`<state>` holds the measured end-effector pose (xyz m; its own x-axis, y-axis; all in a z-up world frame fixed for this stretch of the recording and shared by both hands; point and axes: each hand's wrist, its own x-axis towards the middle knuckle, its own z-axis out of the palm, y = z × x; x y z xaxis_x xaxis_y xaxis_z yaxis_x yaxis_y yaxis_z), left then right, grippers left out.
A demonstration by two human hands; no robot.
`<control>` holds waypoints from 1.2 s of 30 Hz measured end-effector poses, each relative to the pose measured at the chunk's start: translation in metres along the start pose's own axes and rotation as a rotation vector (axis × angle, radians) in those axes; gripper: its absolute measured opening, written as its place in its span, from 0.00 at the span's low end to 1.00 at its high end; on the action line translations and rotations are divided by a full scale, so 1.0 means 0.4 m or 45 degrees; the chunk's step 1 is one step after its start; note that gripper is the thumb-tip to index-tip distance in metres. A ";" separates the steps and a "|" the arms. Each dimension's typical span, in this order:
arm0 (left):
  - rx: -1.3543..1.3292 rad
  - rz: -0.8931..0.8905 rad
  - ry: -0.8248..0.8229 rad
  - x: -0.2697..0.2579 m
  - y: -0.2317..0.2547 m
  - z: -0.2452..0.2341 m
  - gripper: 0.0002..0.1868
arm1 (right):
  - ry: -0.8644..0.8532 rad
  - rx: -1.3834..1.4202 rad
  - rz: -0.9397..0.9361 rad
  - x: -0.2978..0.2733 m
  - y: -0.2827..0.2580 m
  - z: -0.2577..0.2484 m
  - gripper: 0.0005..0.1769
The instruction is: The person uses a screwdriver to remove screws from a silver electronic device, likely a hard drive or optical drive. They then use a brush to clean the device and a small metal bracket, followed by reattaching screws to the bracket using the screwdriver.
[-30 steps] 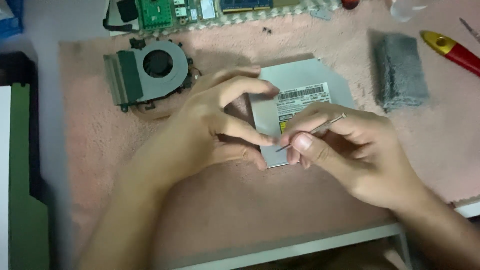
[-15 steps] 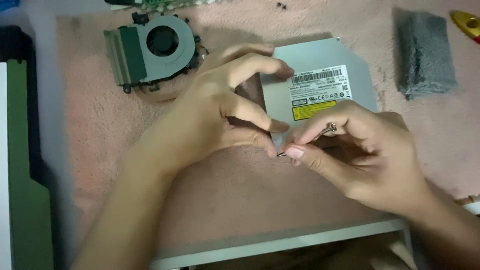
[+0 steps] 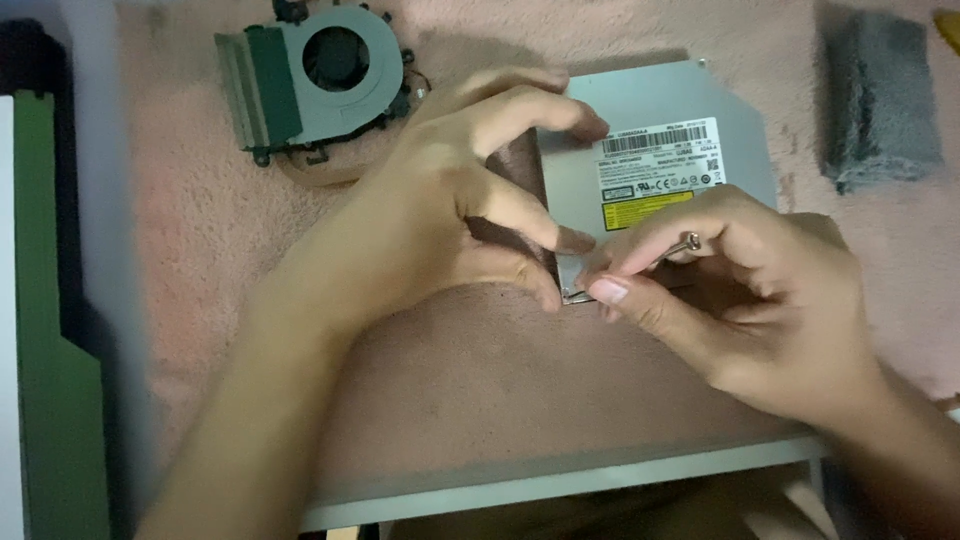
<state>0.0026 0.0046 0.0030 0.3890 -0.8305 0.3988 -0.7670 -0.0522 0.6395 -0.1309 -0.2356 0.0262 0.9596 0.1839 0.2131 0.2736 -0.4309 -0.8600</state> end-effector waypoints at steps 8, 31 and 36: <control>0.041 0.030 -0.021 0.002 0.010 -0.004 0.14 | -0.002 -0.038 -0.028 0.000 0.001 -0.004 0.13; -0.122 -0.117 -0.179 0.008 0.042 -0.012 0.05 | -0.064 -0.087 0.065 0.003 -0.018 -0.003 0.12; -0.115 -0.129 -0.176 0.009 0.049 -0.015 0.06 | -0.062 -0.112 0.106 0.002 -0.022 -0.003 0.12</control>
